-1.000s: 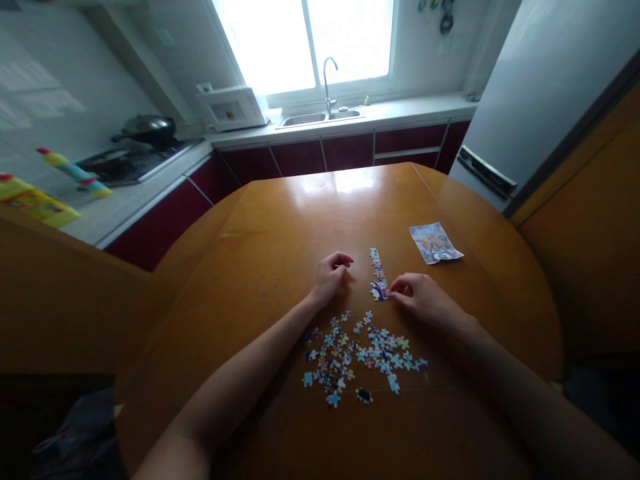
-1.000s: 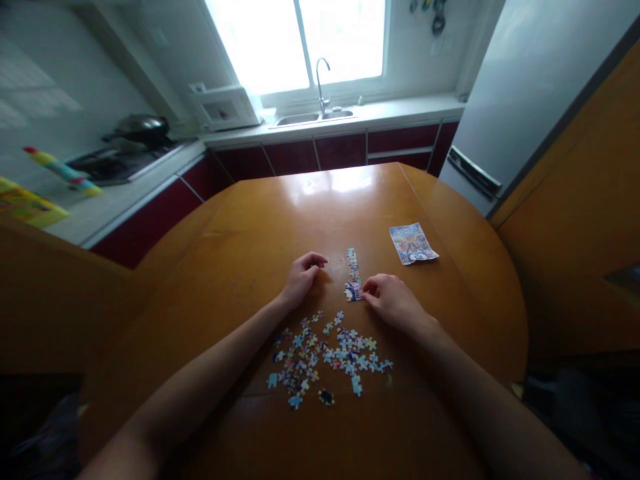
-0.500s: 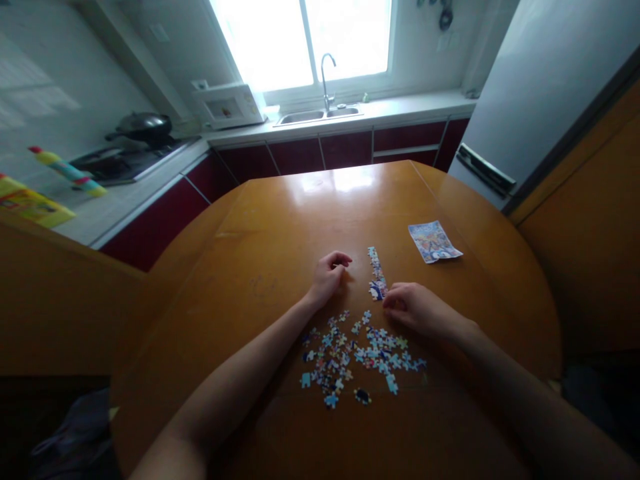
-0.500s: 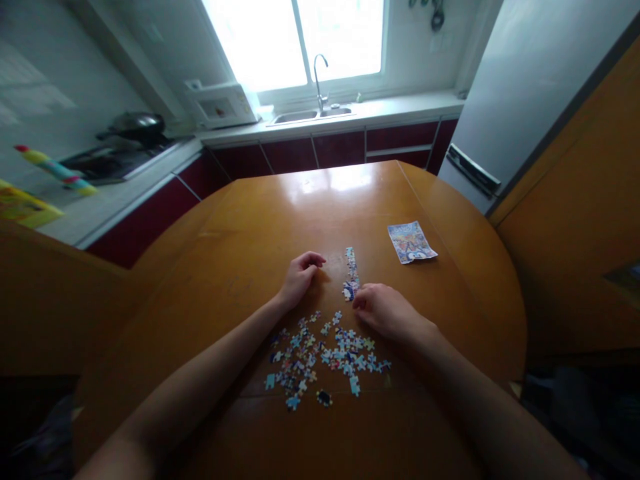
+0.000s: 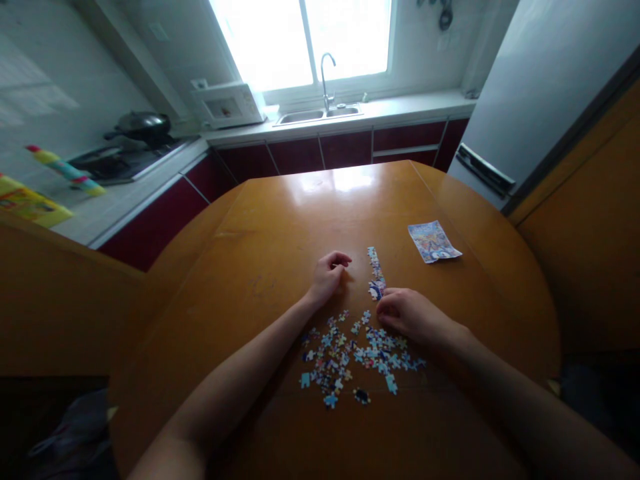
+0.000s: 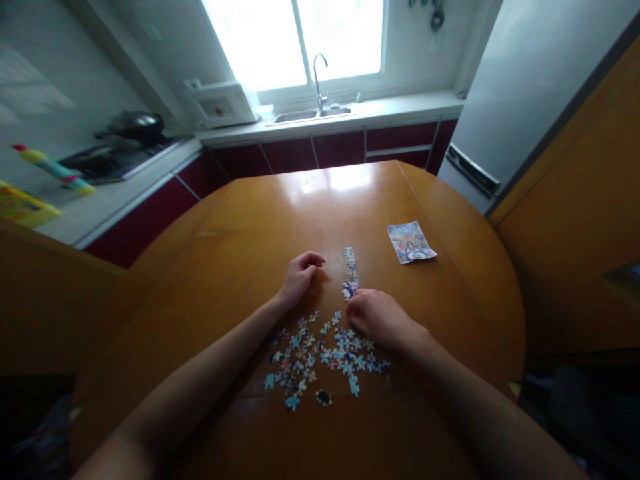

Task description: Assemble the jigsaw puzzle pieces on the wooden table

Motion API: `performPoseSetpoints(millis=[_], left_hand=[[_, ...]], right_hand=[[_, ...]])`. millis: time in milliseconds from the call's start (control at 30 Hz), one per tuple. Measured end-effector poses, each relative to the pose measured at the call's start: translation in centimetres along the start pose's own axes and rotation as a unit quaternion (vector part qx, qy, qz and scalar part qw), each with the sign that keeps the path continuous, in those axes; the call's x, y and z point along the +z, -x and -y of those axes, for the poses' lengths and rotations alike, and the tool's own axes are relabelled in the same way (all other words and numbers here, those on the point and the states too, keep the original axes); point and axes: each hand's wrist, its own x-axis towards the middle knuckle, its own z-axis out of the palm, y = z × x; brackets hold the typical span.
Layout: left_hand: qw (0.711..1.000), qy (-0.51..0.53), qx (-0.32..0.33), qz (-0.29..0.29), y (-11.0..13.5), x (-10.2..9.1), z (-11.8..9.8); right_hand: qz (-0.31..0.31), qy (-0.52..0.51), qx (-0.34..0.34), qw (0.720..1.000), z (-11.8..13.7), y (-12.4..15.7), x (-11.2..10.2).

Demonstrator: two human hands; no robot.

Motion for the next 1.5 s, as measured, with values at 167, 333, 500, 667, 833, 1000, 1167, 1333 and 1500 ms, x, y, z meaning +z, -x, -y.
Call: performPoseSetpoints(millis=[167, 333, 500, 667, 833, 1000, 1167, 1333, 1500], left_hand=[[1.000, 0.005, 0.003, 0.003, 0.0, 0.0, -0.2], [1.000, 0.003, 0.002, 0.003, 0.0, 0.0, -0.2], [1.000, 0.001, -0.001, 0.004, 0.0, 0.1, -0.3], [1.000, 0.004, -0.003, 0.006, 0.0, 0.1, -0.4], [1.000, 0.004, 0.001, 0.009, 0.0, 0.0, -0.3], [1.000, -0.003, 0.004, 0.010, -0.1, 0.0, 0.0], [1.000, -0.006, 0.012, 0.013, -0.1, 0.0, 0.0], [1.000, -0.007, 0.015, 0.013, 0.1, 0.0, -0.1], [1.000, -0.014, 0.011, 0.016, 0.0, 0.1, -0.2]], right_hand=[[0.009, -0.008, -0.013, 1.000, 0.6, 0.2, 0.7], [0.018, 0.009, -0.005, 1.000, 1.4, 0.3, 1.3], [0.013, 0.020, 0.001, 1.000, 1.4, 0.2, 1.9], [0.017, 0.031, 0.008, 0.999, 1.6, 0.1, 2.3], [0.014, 0.019, -0.001, 1.000, 2.1, 0.1, 2.4], [0.005, -0.004, -0.019, 1.000, 1.9, 0.0, 2.6], [0.003, -0.007, -0.018, 1.000, 1.9, 0.1, 2.7], [0.016, 0.055, 0.007, 0.998, 2.4, 0.7, 2.6], [0.015, 0.034, 0.008, 0.999, 2.5, 0.9, 2.9]])
